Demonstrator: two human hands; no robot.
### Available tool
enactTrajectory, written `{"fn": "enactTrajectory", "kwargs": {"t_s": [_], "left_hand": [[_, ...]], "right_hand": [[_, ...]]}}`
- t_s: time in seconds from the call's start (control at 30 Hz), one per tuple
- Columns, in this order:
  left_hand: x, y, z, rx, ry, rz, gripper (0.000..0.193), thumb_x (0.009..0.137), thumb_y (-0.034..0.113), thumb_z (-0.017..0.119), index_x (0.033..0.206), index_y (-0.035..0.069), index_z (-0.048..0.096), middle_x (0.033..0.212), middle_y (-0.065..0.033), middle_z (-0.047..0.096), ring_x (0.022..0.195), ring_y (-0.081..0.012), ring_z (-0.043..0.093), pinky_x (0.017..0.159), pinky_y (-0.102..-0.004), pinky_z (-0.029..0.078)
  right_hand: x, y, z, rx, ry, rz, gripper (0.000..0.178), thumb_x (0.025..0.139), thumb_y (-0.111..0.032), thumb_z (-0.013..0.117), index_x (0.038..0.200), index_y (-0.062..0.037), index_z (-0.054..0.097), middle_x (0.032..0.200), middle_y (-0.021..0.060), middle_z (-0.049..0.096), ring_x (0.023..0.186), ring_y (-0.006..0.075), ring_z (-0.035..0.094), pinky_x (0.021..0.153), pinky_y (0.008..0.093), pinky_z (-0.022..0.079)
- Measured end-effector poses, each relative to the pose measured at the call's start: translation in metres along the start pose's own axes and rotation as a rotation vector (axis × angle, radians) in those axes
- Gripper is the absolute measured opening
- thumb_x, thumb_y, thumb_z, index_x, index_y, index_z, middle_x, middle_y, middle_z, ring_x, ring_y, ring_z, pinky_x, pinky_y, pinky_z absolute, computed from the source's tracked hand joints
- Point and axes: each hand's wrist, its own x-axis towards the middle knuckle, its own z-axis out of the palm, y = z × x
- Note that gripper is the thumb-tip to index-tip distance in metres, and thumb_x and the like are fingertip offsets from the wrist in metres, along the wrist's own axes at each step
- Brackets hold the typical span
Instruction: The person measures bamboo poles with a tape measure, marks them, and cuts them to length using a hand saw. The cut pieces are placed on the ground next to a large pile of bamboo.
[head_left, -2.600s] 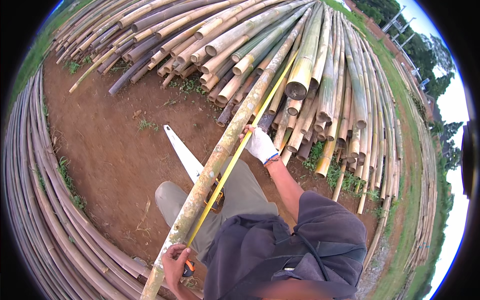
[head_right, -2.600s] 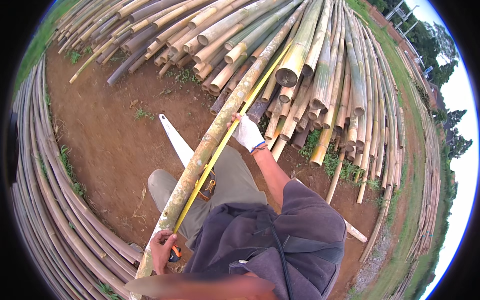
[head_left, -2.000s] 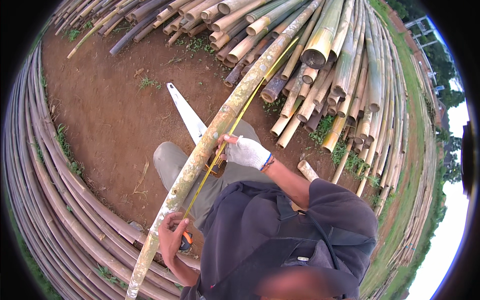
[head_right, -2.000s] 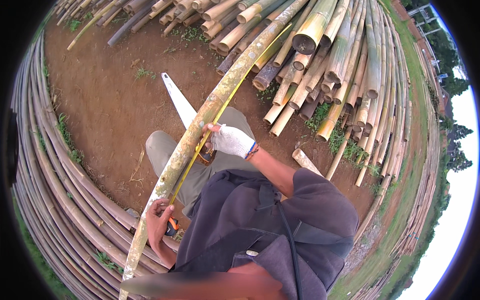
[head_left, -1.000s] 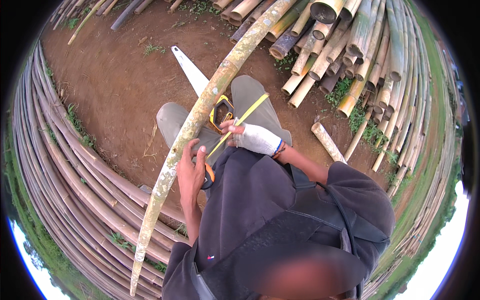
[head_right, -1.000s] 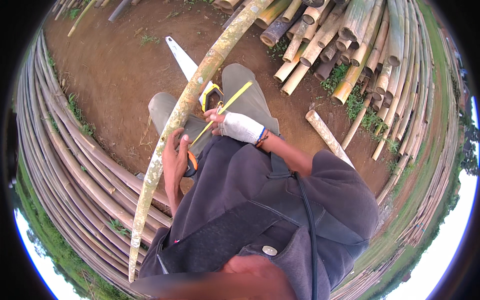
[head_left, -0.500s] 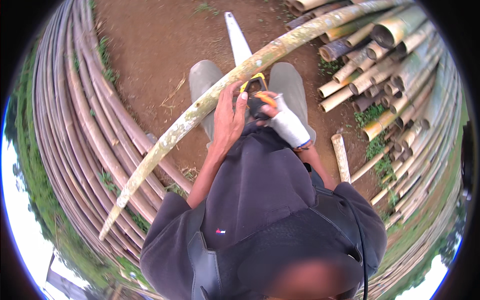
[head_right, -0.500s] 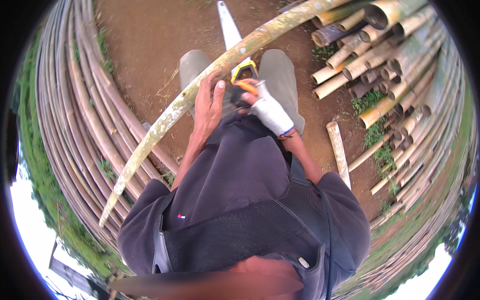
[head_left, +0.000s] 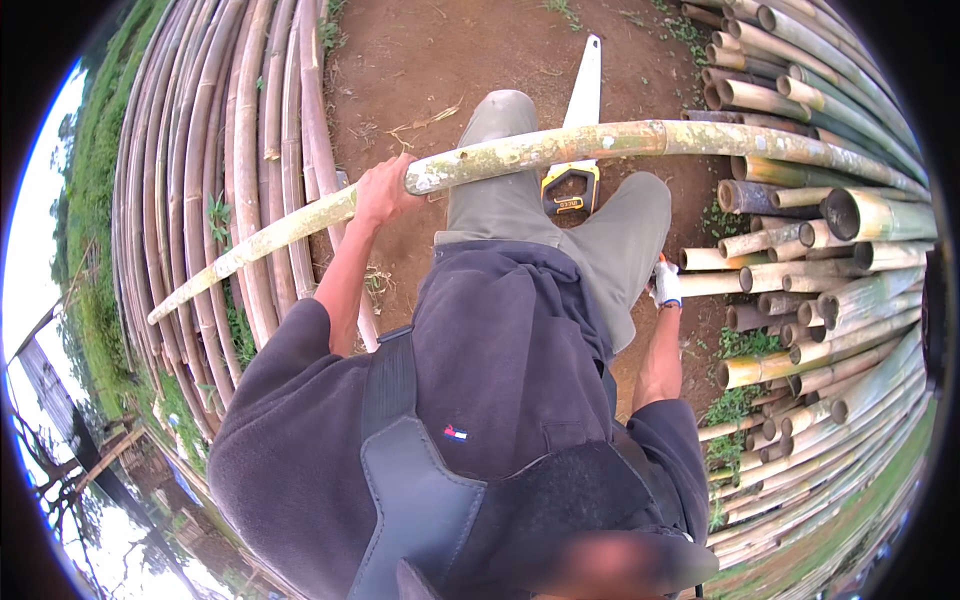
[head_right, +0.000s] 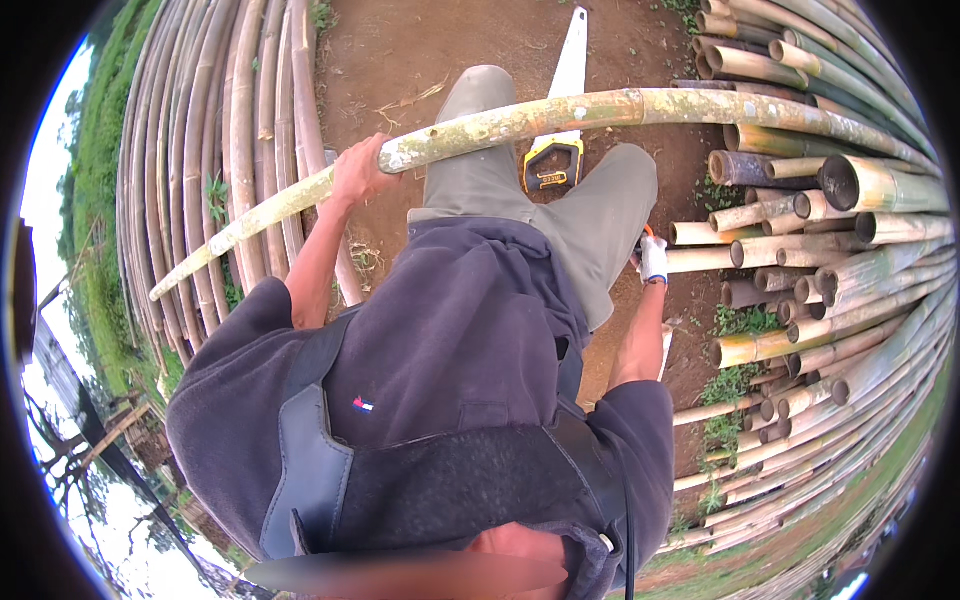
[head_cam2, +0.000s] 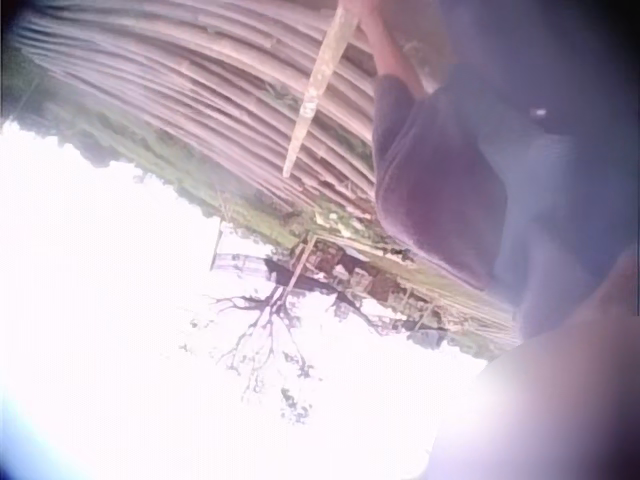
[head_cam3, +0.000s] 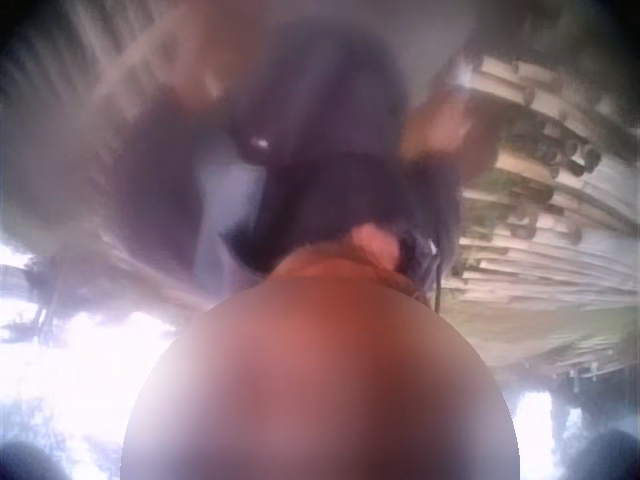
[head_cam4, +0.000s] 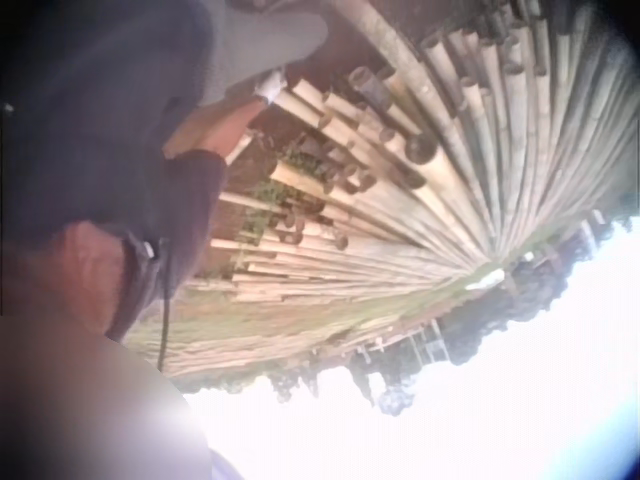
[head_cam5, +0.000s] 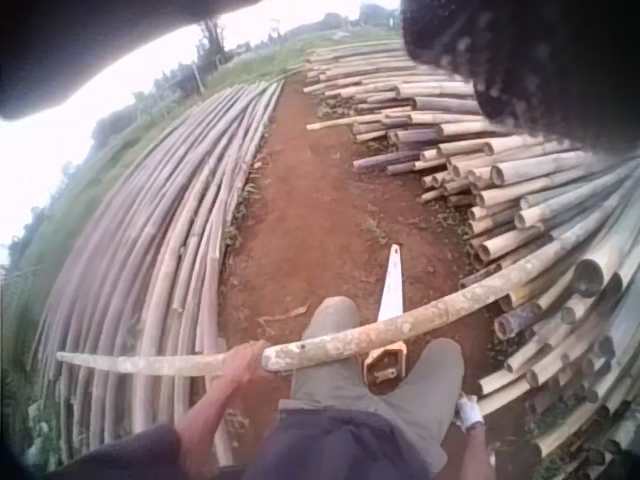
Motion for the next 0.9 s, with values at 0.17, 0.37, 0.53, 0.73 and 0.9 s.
{"fn": "enactTrajectory", "kwargs": {"t_s": [0.17, 0.37, 0.53, 0.73, 0.9], "left_hand": [[-0.019, -0.007, 0.000, 0.017, 0.029, -0.006, 0.058, 0.073, 0.041, 0.088, 0.121, 0.015, 0.070, 0.108, -0.0126, 0.077, 0.108, -0.0357, 0.073, 0.092, -0.0499, 0.057], [-0.014, -0.013, 0.004, 0.069, 0.048, -0.007, 0.056, 0.074, 0.040, 0.086, 0.121, 0.015, 0.069, 0.107, -0.0111, 0.077, 0.107, -0.0350, 0.074, 0.090, -0.0495, 0.058], [-0.019, -0.015, 0.013, 0.041, 0.074, -0.022, 0.050, 0.072, 0.039, 0.087, 0.113, 0.017, 0.069, 0.104, -0.0097, 0.076, 0.104, -0.0348, 0.074, 0.088, -0.0499, 0.057], [-0.017, -0.013, 0.015, 0.045, 0.109, -0.015, 0.054, 0.066, 0.038, 0.090, 0.112, 0.017, 0.069, 0.103, -0.0086, 0.076, 0.104, -0.0345, 0.074, 0.089, -0.0503, 0.057], [-0.023, -0.011, 0.017, 0.035, 0.051, -0.073, 0.060, 0.064, 0.041, 0.092, 0.113, 0.016, 0.069, 0.104, -0.0095, 0.076, 0.106, -0.0360, 0.074, 0.088, -0.0513, 0.057]], "right_hand": [[0.000, 0.000, -0.009, -0.174, 0.014, 0.041, 0.052, 0.100, -0.048, 0.064, 0.141, -0.0196, 0.049, 0.113, 0.0087, 0.066, 0.076, 0.0231, 0.069, 0.064, 0.0408, 0.061], [-0.019, -0.028, -0.070, -0.109, -0.264, 0.020, 0.028, 0.103, -0.037, 0.062, 0.125, -0.0195, 0.058, 0.105, 0.0056, 0.061, 0.090, 0.0207, 0.069, 0.070, 0.0337, 0.060], [-0.013, -0.037, -0.133, 0.054, 0.021, -0.112, 0.048, 0.102, -0.039, 0.064, 0.142, -0.0174, 0.051, 0.122, 0.0093, 0.060, 0.087, 0.0258, 0.071, 0.071, 0.0321, 0.059], [-0.001, -0.039, -0.185, -0.091, -0.029, 0.052, 0.043, 0.099, -0.039, 0.071, 0.133, -0.0177, 0.056, 0.118, 0.0091, 0.063, 0.081, 0.0219, 0.068, 0.071, 0.0365, 0.055], [-0.008, -0.079, -0.196, -0.175, -0.080, -0.005, 0.041, 0.101, -0.037, 0.071, 0.134, -0.0174, 0.056, 0.116, 0.0089, 0.063, 0.078, 0.0231, 0.069, 0.069, 0.0366, 0.055]]}}
